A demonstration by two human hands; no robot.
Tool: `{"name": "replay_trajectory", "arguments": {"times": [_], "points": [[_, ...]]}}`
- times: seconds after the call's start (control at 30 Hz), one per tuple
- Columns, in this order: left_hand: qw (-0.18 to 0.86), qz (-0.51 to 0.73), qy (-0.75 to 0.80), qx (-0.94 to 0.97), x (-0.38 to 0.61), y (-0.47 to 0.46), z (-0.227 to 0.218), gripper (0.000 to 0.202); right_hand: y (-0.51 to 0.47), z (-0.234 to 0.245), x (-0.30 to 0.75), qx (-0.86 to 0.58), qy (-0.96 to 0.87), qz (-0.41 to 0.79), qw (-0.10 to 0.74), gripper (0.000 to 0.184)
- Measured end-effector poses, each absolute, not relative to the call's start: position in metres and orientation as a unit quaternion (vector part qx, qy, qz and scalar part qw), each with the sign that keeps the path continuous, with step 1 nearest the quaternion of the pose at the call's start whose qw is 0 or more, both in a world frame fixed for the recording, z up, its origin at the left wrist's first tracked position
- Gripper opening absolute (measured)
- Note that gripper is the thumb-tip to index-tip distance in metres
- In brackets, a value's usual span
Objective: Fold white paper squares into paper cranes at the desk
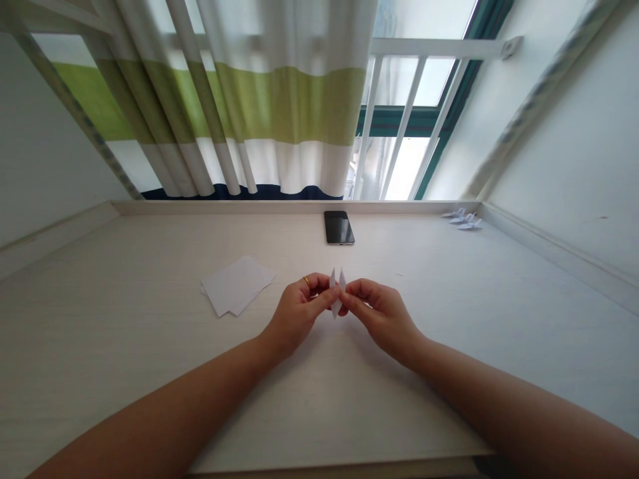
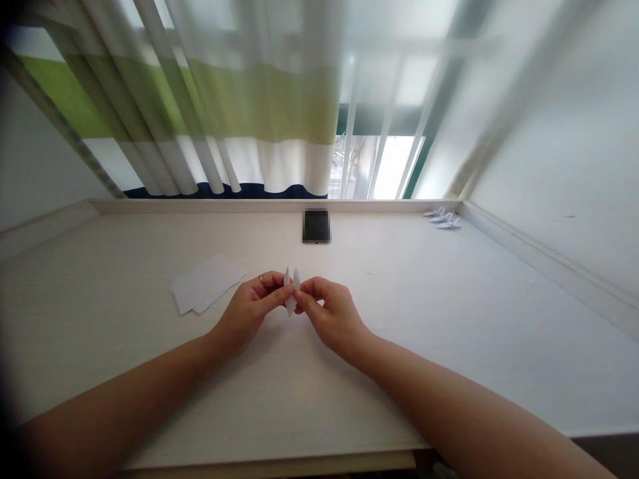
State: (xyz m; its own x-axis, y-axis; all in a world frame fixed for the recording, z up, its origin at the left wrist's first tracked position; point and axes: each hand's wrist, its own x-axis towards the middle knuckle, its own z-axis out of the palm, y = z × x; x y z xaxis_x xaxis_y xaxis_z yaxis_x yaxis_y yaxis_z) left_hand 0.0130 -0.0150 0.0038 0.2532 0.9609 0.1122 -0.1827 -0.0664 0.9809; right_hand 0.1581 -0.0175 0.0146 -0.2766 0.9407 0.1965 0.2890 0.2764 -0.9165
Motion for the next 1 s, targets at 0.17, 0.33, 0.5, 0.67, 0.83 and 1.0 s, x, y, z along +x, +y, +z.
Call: {"name": "replay_trajectory", "arguments": {"times": [0.17,0.33,0.5,0.67,0.83,1.0], "points": [[0.592,0.506,0.385,0.496,0.0114,-0.0144,0.0033,0.015,-0.0164,0.0149,0.1585,-0.441,-0.698,0.412,0.385,0.019],[0.612,0.494,0.385,0.483,0.0101,-0.0141,0.0052,0.019,-0.0166,0.0131,0.1582,-0.440,-0.696,0.427,0.375,0.018],[0.604,0.494,0.381,0.496,0.0094,-0.0142,0.0085,0.019,-0.0155,0.0131,0.1602,-0.429,-0.657,0.459,0.416,0.019],[0.600,0.456,0.388,0.531,0.0102,-0.0165,0.0100,0.017,-0.0124,0.0151,0.1626,-0.416,-0.632,0.469,0.457,0.019],[0.608,0.414,0.392,0.553,0.0113,-0.0190,0.0087,0.014,-0.0113,0.0205,0.1651,-0.405,-0.661,0.480,0.411,0.012],[0.612,0.408,0.399,0.548,0.0105,-0.0189,0.0083,0.015,-0.0130,0.0211,0.1666,-0.406,-0.651,0.486,0.418,0.011]]}}
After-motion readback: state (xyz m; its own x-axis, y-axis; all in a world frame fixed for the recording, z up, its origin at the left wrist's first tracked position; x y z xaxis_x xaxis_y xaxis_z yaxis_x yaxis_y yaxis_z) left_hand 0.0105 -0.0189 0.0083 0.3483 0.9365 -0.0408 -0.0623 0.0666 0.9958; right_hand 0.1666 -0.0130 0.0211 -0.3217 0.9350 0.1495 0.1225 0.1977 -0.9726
